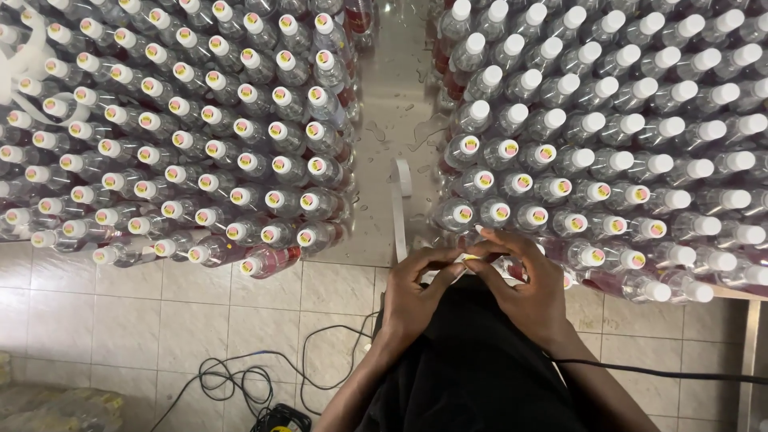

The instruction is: Applying small circular labels to the caps of plastic bottles arranged on a production table.

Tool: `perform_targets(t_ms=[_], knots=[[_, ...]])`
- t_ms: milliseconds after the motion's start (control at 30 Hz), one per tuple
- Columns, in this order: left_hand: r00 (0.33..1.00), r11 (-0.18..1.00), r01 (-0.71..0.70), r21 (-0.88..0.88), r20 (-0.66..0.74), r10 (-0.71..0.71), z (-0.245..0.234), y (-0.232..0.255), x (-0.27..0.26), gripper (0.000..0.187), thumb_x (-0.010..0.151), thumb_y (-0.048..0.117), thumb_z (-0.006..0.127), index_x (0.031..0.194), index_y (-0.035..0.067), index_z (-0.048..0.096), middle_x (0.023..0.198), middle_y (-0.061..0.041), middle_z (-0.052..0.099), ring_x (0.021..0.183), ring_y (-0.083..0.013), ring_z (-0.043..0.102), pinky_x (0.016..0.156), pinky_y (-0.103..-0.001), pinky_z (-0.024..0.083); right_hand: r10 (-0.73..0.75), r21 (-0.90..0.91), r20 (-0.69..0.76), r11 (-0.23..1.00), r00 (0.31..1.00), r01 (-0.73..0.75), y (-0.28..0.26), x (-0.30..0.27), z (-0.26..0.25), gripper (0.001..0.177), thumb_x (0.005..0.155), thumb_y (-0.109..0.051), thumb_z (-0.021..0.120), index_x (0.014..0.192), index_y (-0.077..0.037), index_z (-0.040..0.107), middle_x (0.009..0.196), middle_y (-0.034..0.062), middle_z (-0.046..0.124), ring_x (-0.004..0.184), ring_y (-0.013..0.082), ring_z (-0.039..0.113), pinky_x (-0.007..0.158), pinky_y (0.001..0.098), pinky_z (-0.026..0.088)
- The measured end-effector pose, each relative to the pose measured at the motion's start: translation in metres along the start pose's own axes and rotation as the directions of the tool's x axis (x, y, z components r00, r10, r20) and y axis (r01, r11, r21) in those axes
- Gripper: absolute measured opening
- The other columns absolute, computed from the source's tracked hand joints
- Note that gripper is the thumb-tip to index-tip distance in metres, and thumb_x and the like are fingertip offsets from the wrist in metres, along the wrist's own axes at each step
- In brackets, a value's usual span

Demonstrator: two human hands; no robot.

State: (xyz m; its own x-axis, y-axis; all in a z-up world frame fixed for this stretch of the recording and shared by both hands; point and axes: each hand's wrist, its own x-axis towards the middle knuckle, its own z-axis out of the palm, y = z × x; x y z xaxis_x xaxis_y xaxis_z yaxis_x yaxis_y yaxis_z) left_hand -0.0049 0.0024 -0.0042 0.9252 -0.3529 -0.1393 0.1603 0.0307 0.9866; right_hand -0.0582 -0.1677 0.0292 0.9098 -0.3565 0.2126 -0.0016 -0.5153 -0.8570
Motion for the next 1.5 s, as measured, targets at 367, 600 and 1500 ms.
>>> perform_targets(t_ms=[367, 600, 1500], knots=[[1.000, 0.995, -0.015, 0.102, -0.020, 0.017, -0.005, 0.008, -0.003, 0.021, 0.097, 0.022, 0.089, 0.095, 0.004, 0.079, 0.078, -0.013, 0.075, 0.078, -0.0231, 0.077, 0.077, -0.042, 0.062, 0.073, 0.240, 0.038, 0.967, 0.997, -0.080, -0.004, -0.010, 0.001, 0.044, 0.089, -0.004, 0.087, 0.131, -0.005, 0.074, 0.103, 0.0068, 0.081, 0.098, 0.0185, 0.080, 0.094, 0.0382, 0.061], [0.997, 0.994, -0.038, 0.099, 0.075, 0.031, -0.010, 0.003, -0.006, 0.024, 0.095, 0.028, 0.089, 0.101, 0.007, 0.080, 0.084, -0.013, 0.079, 0.084, -0.0234, 0.079, 0.078, -0.040, 0.064, -0.007, 0.326, 0.072, 0.945, 0.997, -0.017, -0.010, -0.014, -0.003, 0.065, 0.088, 0.011, 0.079, 0.150, 0.007, 0.059, 0.115, 0.0201, 0.075, 0.101, 0.0310, 0.081, 0.090, 0.0506, 0.067], [0.977, 0.986, -0.109, 0.123, 0.199, 0.083, -0.013, 0.032, -0.008, 0.016, 0.105, 0.017, 0.079, 0.107, 0.001, 0.078, 0.084, -0.017, 0.073, 0.084, -0.0276, 0.077, 0.076, -0.044, 0.063, -0.178, 0.014, -0.112, 0.983, 0.978, 0.181, -0.021, -0.018, -0.008, 0.054, 0.083, 0.001, 0.090, 0.134, 0.000, 0.075, 0.099, 0.0063, 0.079, 0.084, 0.0179, 0.081, 0.086, 0.0300, 0.062]])
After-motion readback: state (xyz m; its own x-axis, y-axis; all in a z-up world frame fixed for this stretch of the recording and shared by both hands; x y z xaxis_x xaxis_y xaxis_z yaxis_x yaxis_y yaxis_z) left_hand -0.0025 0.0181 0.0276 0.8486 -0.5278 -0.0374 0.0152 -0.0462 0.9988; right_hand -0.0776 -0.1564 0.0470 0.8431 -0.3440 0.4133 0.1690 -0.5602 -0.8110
